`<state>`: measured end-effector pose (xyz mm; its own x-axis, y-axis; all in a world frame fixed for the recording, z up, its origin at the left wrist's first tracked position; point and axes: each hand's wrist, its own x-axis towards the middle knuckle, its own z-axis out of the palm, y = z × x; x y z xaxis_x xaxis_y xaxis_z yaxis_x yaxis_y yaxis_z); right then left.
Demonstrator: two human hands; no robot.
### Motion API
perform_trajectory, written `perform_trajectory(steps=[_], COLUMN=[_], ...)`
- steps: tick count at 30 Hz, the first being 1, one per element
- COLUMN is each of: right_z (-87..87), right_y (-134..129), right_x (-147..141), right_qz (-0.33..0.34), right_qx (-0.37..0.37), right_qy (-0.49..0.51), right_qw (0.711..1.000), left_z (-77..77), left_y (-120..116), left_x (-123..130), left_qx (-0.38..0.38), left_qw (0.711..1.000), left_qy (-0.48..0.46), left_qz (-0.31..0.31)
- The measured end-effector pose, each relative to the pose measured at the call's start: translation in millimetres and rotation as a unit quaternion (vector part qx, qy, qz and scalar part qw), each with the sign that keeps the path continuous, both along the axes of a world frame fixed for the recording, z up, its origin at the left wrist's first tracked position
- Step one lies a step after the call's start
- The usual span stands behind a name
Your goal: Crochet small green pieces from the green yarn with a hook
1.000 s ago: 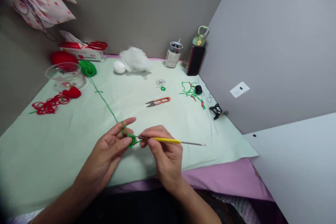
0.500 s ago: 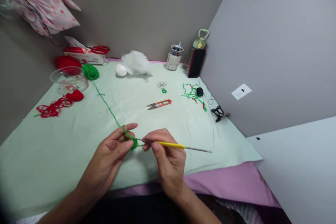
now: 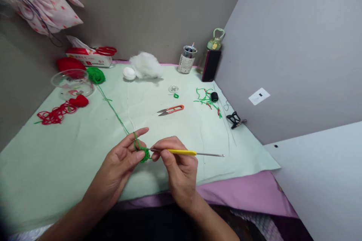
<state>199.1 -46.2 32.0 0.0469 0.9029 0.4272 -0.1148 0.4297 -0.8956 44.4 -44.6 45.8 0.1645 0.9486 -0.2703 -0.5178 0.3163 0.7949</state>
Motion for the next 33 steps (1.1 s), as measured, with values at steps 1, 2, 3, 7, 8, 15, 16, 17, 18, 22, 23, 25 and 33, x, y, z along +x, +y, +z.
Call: perform_trajectory(steps=[1, 2, 3, 7, 8, 15, 16, 17, 18, 22, 23, 25, 33], right_z=[0.4, 0.8, 1.1, 0.9, 0.3, -0.5, 0.5, 1.6, 2.6, 4.3, 4.2, 3.9, -1.3], right_y=[0.1, 0.2, 0.4, 0.6, 0.5, -1.4, -1.2, -0.6, 0.1, 3.9, 4.6, 5.1, -5.1], right_x=[-0.5, -1.0, -1.2, -0.7, -0.2, 6.3, 7.1, 7.7, 8.0, 5.4, 4.1, 1.3, -0.4], right_qz=[0.003, 0.005, 0.006, -0.003, -0.008, -0.017, -0.018, -0.018, -0.015, 0.025, 0.032, 0.029, -0.064], right_qx=[0.005, 0.010, 0.014, 0.013, 0.013, 0.004, 0.000, -0.005, -0.013, -0.036, -0.033, -0.022, 0.122], right_qy=[0.000, -0.002, -0.003, -0.005, -0.005, -0.006, -0.003, 0.004, 0.016, 0.055, 0.047, 0.018, -0.230], right_qw=[1.000, 1.000, 1.000, 1.000, 1.000, 1.000, 1.000, 1.000, 1.000, 0.997, 0.998, 0.999, 0.963], left_z=[0.1, 0.1, 0.0, -0.5, -0.5, 3.9, 4.6, 5.1, 5.2, 1.4, -0.2, -3.3, -5.5], left_y=[-0.2, -0.5, -0.7, -2.0, -2.1, 1.1, 1.7, 2.0, 2.0, -1.3, -2.4, -4.1, -4.2], left_x=[0.6, 1.2, 1.7, 2.0, 1.5, -5.8, -6.6, -7.2, -7.5, -4.9, -3.7, -1.2, 5.5], left_qx=[0.000, 0.000, -0.001, -0.007, -0.009, -0.025, -0.031, -0.036, -0.037, -0.007, 0.001, 0.007, -0.031], left_qw=[1.000, 1.000, 1.000, 1.000, 1.000, 0.999, 0.999, 0.998, 0.998, 1.000, 1.000, 1.000, 0.999], left_qy=[-0.004, -0.010, -0.014, -0.010, -0.005, -0.027, -0.032, -0.035, -0.035, -0.010, -0.005, -0.003, -0.040], left_qz=[-0.004, -0.008, -0.010, 0.000, 0.000, -0.010, -0.016, -0.023, -0.026, -0.010, -0.009, -0.017, 0.020])
